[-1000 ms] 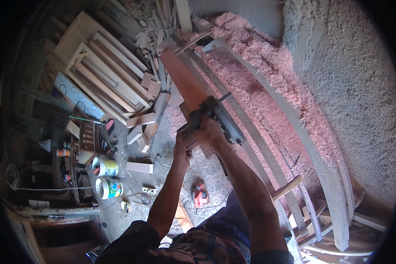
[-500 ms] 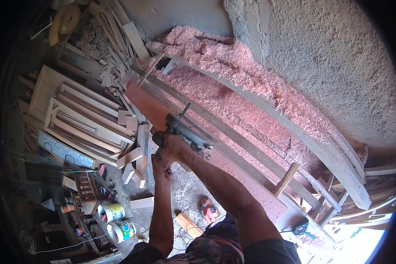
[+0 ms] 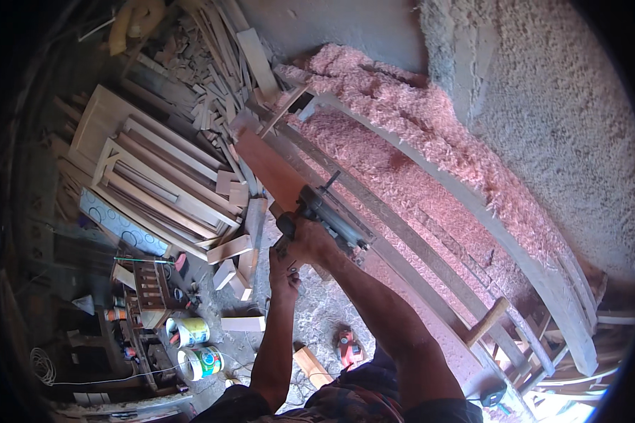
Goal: The person uses a circular saw to cut a long plank of wood on a workbench. They measure and mark the wood with a tape measure and pencil, then make several cuts, producing smaller pieces and sawdust.
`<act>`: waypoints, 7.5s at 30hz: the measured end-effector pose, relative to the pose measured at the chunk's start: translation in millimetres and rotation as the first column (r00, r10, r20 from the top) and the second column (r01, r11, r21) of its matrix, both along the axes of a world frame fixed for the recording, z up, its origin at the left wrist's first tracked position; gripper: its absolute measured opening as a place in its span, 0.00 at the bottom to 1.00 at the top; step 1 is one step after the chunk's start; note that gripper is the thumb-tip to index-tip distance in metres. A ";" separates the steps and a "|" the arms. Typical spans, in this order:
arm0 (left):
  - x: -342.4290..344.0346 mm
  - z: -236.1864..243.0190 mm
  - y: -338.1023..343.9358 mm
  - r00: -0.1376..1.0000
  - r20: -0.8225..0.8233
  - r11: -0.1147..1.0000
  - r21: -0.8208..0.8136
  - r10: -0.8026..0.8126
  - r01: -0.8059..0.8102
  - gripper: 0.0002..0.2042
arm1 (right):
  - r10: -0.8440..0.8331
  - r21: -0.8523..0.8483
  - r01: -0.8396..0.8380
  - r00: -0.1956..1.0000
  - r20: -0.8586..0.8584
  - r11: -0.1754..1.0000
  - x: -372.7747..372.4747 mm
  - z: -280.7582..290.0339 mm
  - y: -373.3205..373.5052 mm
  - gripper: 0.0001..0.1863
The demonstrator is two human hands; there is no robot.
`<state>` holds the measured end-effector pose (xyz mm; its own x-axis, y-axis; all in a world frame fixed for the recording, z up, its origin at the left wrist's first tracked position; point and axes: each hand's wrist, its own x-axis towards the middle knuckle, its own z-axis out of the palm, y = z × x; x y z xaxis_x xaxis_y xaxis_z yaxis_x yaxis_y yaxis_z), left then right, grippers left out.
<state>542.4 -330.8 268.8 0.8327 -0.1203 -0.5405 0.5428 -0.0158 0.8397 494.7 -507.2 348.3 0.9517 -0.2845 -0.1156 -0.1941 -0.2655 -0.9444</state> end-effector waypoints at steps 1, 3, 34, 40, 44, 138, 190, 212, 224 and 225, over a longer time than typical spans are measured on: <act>4.7 1.1 0.8 1.000 -0.008 1.000 0.004 -0.025 0.025 0.34 | -0.001 -0.004 0.001 1.000 0.001 1.000 4.3 -0.3 0.1 0.35; 13.3 -0.9 2.7 0.999 -0.028 0.999 -0.022 -0.024 0.023 0.34 | -0.001 0.006 0.001 1.000 0.002 1.000 11.6 -2.2 -0.6 0.34; 127.4 -1.8 -5.7 0.997 -0.054 0.998 -0.037 0.053 -0.055 0.19 | -0.067 0.146 0.060 0.997 0.048 0.987 124.7 -4.7 -3.3 0.30; 137.9 7.9 -14.3 0.992 -0.078 0.995 0.012 0.097 -0.096 0.22 | -0.082 0.172 0.072 0.995 0.050 0.982 139.1 -5.8 -3.9 0.31; 146.6 10.0 -15.7 0.994 -0.072 0.997 0.024 0.081 -0.080 0.25 | -0.065 0.139 0.060 0.997 0.034 0.988 145.9 0.4 -6.0 0.31; 489.9 -36.9 -34.6 0.967 0.032 0.965 0.066 0.253 -0.254 0.33 | -0.005 0.033 0.009 0.993 -0.120 0.999 496.3 -39.9 -27.8 0.27; 676.8 -53.0 -39.5 0.956 0.175 0.971 -0.086 0.235 -0.223 0.28 | -0.006 0.143 -0.002 0.999 0.052 0.990 677.9 -38.3 -26.6 0.12; 589.7 -124.7 -103.3 0.981 -0.054 0.960 0.200 -0.188 0.195 0.25 | -0.453 -0.091 0.451 0.892 0.000 0.888 245.7 68.2 -57.6 0.17; 601.2 -152.8 -77.9 0.976 -0.196 0.939 -0.342 -0.096 0.023 0.17 | -0.465 -0.118 0.460 0.885 -0.022 0.880 187.2 63.8 -59.6 0.19; 596.8 -152.7 -83.9 0.976 -0.201 0.933 -0.359 -0.087 0.010 0.17 | -0.469 -0.130 0.463 0.883 -0.020 0.877 184.3 64.5 -59.6 0.19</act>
